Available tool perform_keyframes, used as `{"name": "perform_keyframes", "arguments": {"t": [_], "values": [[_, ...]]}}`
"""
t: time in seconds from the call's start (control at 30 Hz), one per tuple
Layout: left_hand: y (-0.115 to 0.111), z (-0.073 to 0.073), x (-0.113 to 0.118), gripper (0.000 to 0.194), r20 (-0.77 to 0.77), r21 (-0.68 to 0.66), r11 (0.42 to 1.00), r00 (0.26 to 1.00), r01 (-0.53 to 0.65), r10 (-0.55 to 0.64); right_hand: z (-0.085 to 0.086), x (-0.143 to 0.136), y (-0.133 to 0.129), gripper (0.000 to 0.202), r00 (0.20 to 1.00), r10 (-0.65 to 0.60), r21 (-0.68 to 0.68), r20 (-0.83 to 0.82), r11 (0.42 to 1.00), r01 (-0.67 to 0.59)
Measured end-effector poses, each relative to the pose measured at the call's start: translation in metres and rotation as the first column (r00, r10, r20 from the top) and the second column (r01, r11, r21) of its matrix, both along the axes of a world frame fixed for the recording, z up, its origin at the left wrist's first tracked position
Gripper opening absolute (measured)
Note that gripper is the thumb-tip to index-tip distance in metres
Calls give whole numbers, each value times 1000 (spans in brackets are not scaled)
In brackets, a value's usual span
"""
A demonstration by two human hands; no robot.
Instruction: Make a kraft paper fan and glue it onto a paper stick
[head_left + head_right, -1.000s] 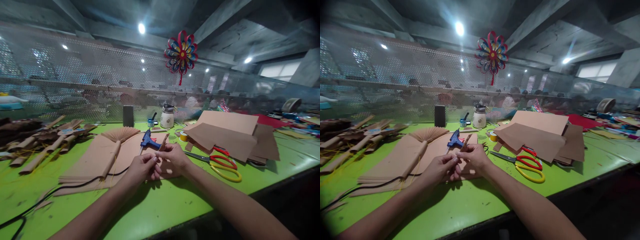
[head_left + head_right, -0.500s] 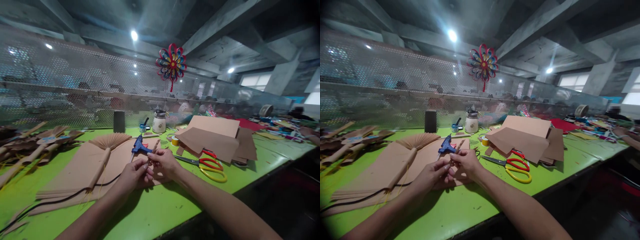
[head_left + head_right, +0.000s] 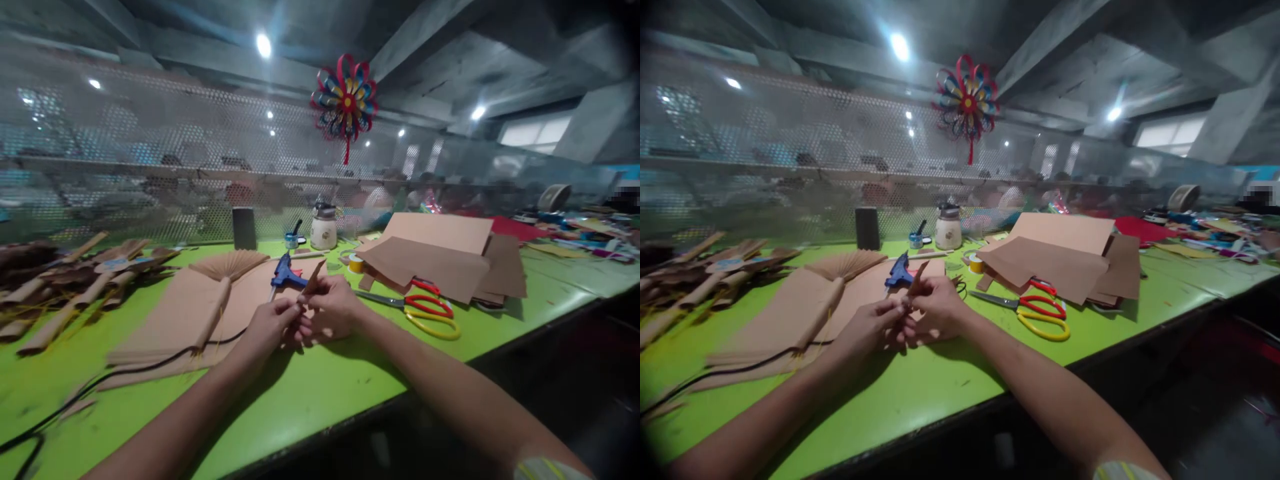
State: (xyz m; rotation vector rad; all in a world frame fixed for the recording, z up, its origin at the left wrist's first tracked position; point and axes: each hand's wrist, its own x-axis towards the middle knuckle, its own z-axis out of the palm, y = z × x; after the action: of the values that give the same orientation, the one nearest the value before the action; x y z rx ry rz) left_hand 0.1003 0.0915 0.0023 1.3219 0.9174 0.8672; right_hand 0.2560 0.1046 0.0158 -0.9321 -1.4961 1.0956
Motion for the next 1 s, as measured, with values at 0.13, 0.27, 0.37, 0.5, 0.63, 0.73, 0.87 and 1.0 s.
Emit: {"name": "perform_keyframes", "arguments": {"t": [0.13,0.27,0.37,0.5,0.63,0.73,0.87,1.0], "values": [[-3,4,2,21,-58,-6,999,998,-40,39,-2,5,3,20,1000,-12,7,-23,1000,12],[-6,12,4,19,-71,-54,996,995,-73,69,-3,6,3,23,1000,6,13,-26,1000,-6],[-10,16,3,21,-33,-64,996,997,-66,64,-3,4,-1,22,998,29,-11,-48,1000,-29],[-10,13,2,23,-32,-49,998,999,-42,41,-4,3,-4,20,986,114,-98,-121,987,-126],[-6,9,2,21,-7,-70,997,1000,-27,26,-5,2,-4,16,997,48,-17,-54,999,-49],[-4,8,2,16,38,-95,995,999,-35,39,-6,-1,-7,9,996,-32,145,78,989,20],[-3,7,1,14,55,-66,997,997,-49,52,-6,-6,-14,8,968,-139,414,211,910,40],[-4,3,1,12,75,-32,998,996,-54,57,-11,-11,-19,10,961,-196,485,197,871,78]]}}
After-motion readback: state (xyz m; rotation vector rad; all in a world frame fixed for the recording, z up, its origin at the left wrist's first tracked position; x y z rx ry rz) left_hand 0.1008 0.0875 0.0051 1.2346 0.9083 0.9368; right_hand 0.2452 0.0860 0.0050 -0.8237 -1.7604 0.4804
